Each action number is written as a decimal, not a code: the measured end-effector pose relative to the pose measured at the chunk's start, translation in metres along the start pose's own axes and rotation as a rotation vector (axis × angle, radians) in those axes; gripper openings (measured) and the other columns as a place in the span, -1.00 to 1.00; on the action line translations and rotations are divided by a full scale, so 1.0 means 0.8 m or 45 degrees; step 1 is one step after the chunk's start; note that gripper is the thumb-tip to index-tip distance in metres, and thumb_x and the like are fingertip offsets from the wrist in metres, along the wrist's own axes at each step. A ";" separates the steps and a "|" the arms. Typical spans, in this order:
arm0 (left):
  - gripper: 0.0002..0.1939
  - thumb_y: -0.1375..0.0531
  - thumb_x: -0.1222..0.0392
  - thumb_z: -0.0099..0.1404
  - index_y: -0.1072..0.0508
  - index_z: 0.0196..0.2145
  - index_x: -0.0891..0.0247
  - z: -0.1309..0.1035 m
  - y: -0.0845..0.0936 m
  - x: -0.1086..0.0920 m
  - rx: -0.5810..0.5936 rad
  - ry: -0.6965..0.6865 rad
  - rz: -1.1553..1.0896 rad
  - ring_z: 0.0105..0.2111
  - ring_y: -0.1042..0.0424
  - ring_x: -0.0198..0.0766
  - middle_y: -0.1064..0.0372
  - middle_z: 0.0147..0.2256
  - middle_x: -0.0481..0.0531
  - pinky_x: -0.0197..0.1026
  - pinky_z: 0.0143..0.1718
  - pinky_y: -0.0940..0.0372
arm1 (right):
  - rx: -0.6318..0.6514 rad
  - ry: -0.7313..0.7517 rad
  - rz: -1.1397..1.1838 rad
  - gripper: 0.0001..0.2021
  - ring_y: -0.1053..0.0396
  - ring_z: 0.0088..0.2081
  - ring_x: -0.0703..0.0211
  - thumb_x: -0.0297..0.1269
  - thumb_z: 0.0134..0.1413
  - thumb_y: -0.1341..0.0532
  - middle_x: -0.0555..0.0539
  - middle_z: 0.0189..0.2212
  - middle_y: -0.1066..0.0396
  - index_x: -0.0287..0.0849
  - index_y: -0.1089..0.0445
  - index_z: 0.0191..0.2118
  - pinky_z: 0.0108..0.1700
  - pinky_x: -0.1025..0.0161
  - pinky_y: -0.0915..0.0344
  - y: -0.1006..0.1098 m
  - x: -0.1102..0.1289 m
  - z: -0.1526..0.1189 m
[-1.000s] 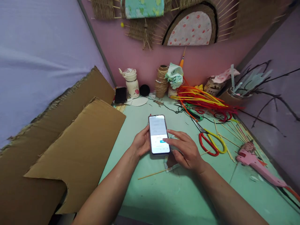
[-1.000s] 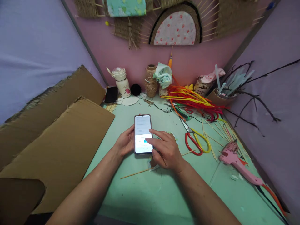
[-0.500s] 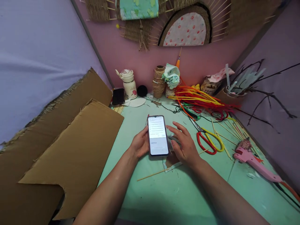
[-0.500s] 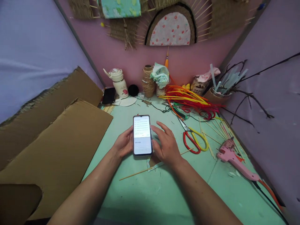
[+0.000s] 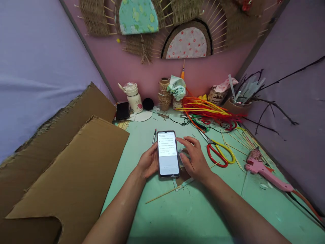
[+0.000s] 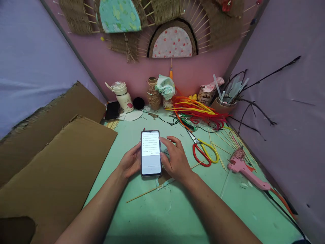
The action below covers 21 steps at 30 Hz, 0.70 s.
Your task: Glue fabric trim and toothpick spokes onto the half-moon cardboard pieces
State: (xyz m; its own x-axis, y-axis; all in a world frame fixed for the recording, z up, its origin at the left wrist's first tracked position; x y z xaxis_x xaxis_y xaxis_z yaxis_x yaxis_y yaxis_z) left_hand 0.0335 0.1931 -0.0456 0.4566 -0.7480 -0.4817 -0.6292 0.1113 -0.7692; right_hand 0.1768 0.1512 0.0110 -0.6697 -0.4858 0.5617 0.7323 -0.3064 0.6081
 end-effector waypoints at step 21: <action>-0.50 0.11 0.05 0.50 -0.36 0.17 0.40 -0.002 -0.007 0.002 0.075 0.031 -0.003 0.01 -0.49 -0.01 -0.55 -0.07 0.22 0.00 0.17 -0.19 | -0.078 0.085 -0.001 -0.61 -0.25 0.09 -0.12 -0.33 0.25 -0.04 -0.14 -0.34 -0.45 -0.19 -0.32 0.15 0.01 -0.09 -0.31 0.006 0.004 0.000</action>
State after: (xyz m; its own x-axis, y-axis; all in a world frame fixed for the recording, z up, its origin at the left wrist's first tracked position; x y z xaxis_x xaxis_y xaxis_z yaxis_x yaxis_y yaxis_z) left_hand 0.0369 0.1902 -0.0420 0.4419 -0.7640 -0.4701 -0.5898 0.1474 -0.7940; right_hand 0.1782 0.1482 0.0155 -0.6619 -0.5384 0.5215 0.7395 -0.3550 0.5720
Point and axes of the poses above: each hand's wrist, its own z-axis towards the middle knuckle, its own y-axis out of the back of the hand, x = y × z, the point moved 7 cm from there along z, towards the middle knuckle
